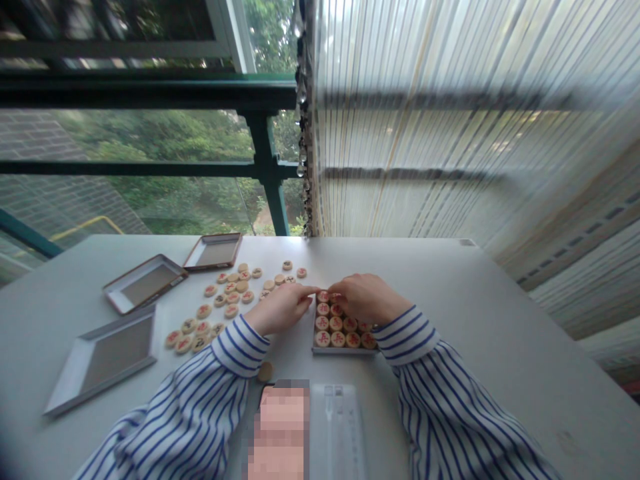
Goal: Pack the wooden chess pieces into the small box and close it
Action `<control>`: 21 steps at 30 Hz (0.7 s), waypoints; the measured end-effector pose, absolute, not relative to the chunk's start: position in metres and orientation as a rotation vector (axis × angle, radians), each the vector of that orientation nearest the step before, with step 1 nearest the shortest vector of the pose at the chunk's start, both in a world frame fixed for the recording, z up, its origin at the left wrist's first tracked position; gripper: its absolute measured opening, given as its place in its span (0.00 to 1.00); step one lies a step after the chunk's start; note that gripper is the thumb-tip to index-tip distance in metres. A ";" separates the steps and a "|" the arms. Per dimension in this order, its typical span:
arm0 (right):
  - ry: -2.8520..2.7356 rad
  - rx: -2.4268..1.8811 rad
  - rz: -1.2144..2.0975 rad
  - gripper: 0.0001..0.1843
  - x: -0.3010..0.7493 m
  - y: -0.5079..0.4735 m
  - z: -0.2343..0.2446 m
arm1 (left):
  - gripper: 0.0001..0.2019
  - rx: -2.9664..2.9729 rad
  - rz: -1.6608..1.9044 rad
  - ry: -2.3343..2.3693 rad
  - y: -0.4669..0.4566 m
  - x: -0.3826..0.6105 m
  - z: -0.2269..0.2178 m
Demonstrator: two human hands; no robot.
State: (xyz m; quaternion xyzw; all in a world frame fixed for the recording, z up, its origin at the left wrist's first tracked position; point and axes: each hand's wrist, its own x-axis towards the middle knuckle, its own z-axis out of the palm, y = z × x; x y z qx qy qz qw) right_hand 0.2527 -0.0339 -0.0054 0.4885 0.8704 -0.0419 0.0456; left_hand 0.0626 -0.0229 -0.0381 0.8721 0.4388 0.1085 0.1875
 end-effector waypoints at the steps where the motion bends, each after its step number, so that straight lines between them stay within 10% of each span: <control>1: 2.659 1.498 -0.131 0.17 0.254 -0.034 -0.005 | 0.19 2.446 0.308 1.231 -0.023 0.062 -0.038; 21: 2.601 1.547 -0.127 0.17 0.257 -0.031 -0.008 | 0.18 2.497 0.313 1.286 -0.025 0.061 -0.034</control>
